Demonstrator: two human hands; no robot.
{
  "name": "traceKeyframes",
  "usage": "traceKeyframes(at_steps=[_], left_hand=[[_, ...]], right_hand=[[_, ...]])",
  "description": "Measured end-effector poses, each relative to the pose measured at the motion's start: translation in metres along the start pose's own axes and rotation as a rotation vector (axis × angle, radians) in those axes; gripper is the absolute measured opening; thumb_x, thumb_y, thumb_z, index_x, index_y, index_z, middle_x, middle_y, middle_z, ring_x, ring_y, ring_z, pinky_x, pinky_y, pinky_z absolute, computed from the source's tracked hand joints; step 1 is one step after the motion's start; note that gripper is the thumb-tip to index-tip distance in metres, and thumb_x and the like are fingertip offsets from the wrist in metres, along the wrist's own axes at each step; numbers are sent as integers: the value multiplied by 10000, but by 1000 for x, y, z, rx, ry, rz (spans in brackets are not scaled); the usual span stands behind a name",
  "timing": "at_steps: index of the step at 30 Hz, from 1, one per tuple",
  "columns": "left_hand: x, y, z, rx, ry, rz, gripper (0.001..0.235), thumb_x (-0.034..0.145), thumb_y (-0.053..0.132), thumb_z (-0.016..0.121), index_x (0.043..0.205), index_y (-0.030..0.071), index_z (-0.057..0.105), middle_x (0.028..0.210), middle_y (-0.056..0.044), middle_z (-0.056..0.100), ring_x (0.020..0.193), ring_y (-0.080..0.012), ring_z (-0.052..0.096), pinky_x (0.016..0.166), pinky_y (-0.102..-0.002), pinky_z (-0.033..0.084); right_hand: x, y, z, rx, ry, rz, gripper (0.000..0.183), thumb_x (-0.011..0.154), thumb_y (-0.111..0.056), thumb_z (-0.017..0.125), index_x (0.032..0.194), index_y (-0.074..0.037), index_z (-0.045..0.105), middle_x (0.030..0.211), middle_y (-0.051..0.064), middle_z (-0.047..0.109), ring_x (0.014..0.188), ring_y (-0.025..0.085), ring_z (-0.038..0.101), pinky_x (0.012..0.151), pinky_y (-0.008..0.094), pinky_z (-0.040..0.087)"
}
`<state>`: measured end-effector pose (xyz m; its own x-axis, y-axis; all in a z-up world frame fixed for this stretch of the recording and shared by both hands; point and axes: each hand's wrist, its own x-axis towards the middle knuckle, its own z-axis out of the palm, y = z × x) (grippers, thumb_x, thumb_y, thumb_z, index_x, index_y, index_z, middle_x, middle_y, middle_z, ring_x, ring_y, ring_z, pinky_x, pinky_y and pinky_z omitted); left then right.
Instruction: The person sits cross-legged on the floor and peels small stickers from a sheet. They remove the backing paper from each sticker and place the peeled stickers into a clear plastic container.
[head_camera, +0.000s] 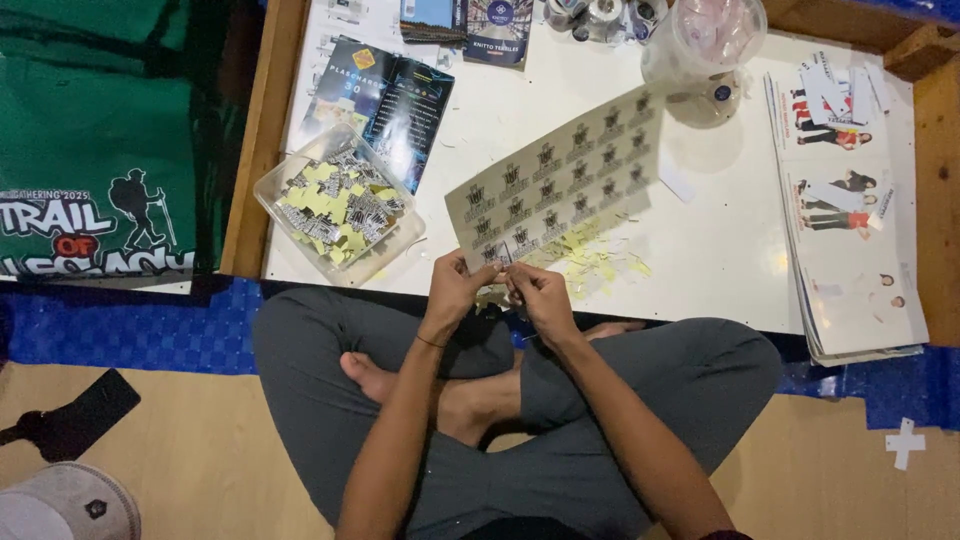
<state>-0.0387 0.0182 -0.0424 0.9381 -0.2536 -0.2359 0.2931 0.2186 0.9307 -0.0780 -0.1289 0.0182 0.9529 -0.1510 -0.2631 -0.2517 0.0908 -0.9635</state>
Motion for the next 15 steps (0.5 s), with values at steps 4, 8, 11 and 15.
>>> traceKeyframes(at_steps=[4,8,11,15], left_hand=[[1,9,5,78,2,58,245,919,51,762,1116,-87,717,889,-249,734,828,-255,715,749,-466,596],[-3,19,11,79,82,77,269,1017,267,671,1034,4,724,864,-131,698,825,-195,630,768,-426,560],[4,-2,6,68,114,61,258,1065,212,584,1062,-23,690,916,-122,676,862,-173,560,793,-445,522],[12,-33,-6,-52,88,-13,252,1055,167,583,1177,-27,687,997,-118,716,871,-139,618,821,-400,549]], right_hand=[[-2,3,-1,-30,7,-14,421,1057,-204,604,662,-62,582,551,42,464,550,99,388,471,250,351],[0,10,-6,-129,-23,-63,459,1059,-230,615,632,-67,582,535,45,471,557,104,403,490,257,376],[6,23,-10,-124,-35,-40,457,1054,-269,619,640,-77,598,521,43,488,525,91,420,447,238,371],[7,31,-10,-107,-48,12,464,1052,-336,624,661,-87,608,506,35,492,483,81,412,396,222,349]])
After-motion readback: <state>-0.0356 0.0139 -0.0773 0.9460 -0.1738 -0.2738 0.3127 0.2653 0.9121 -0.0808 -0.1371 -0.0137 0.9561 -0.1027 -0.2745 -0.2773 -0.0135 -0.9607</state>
